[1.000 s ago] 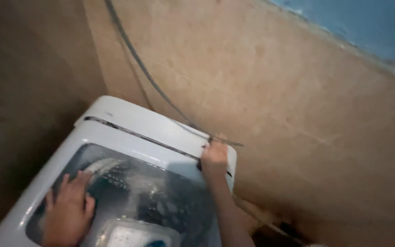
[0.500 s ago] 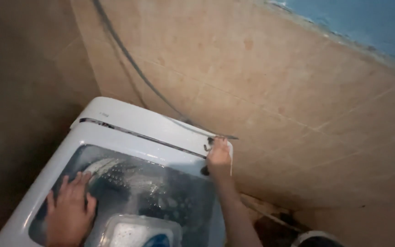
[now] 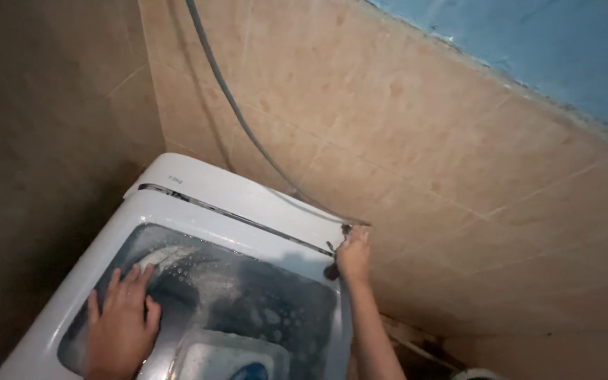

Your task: Cleaning the exterior and interior of a top-loading washing machine using a sponge and detergent.

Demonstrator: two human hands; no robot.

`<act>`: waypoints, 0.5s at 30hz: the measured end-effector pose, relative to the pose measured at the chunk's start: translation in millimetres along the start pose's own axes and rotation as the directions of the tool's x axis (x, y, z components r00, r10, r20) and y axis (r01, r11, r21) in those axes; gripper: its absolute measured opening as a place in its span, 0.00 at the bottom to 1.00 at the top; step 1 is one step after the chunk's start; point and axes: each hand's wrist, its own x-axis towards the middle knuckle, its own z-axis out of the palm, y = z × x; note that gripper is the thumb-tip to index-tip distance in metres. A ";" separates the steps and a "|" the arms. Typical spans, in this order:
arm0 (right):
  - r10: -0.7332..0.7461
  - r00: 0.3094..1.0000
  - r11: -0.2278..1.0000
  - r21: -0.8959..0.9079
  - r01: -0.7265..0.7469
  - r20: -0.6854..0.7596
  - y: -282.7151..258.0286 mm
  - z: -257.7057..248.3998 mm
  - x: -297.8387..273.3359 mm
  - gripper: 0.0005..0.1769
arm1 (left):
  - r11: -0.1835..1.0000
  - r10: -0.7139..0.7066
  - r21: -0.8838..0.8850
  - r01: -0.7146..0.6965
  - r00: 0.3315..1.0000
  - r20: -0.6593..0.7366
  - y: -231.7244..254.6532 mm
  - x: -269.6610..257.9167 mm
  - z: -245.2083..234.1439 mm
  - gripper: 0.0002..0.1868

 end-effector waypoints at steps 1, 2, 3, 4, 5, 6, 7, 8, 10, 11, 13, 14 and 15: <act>0.049 0.999 0.998 0.024 -0.049 -0.012 6.9 3.3 3.5 0.33 | 1.000 0.006 -0.005 -0.006 1.000 0.011 3.6 -2.4 -2.2 0.34; 0.046 0.999 0.999 0.018 -0.046 -0.005 2.1 -5.5 -9.2 0.33 | 1.000 -0.002 -0.009 0.002 1.000 0.016 4.5 -5.6 -3.4 0.34; 0.068 0.998 0.997 0.043 -0.068 0.001 -5.6 -14.1 -13.9 0.33 | 0.999 -0.023 0.038 0.020 0.998 0.063 5.8 -0.9 -4.7 0.34; 0.091 0.996 0.994 0.067 -0.091 0.008 -13.8 -23.2 -18.9 0.34 | 0.996 -0.046 0.085 0.037 0.993 0.109 7.0 3.7 -6.9 0.34; 0.079 0.997 0.994 0.071 -0.079 0.006 -11.4 -21.9 -24.8 0.34 | 0.995 -0.053 0.084 0.045 0.994 0.099 6.9 2.8 -3.5 0.34; 0.115 0.993 0.991 0.071 -0.116 0.014 -8.9 -20.2 -30.6 0.31 | 0.997 -0.045 0.060 0.041 0.997 0.070 6.8 2.1 0.2 0.34; 0.154 0.988 0.985 0.073 -0.155 0.028 -6.6 -16.4 -40.0 0.29 | 0.998 -0.039 0.042 0.037 0.998 0.045 4.6 -0.9 2.9 0.34; 0.145 0.989 0.986 0.078 -0.148 0.032 -7.0 -10.5 -36.0 0.29 | 0.998 -0.048 0.047 0.046 0.998 0.039 6.5 -0.4 -0.9 0.34; 0.145 0.988 0.989 0.004 -0.145 -0.060 -6.3 0.8 -33.0 0.30 | 0.999 -0.004 -0.031 0.004 1.000 -0.001 9.8 -1.5 -8.0 0.33; 0.137 0.989 0.991 0.012 -0.136 -0.057 -22.1 7.9 -24.3 0.30 | 1.000 -0.011 -0.025 0.011 1.000 -0.009 9.9 -0.9 -8.8 0.33; 0.131 0.984 0.990 -0.026 -0.136 -0.122 -52.2 21.7 -7.0 0.25 | 0.999 -0.045 -0.023 0.046 0.998 0.034 11.2 2.3 -9.0 0.34; 0.128 0.984 0.991 -0.019 -0.131 -0.120 -70.1 36.4 -2.9 0.25 | 0.999 -0.049 -0.017 0.049 0.998 0.029 11.0 4.9 -10.0 0.34; -0.080 0.953 0.992 -0.115 0.049 -0.291 -85.8 49.7 -2.2 0.26 | 0.999 -0.052 0.006 0.051 0.997 0.055 11.3 4.9 -10.3 0.34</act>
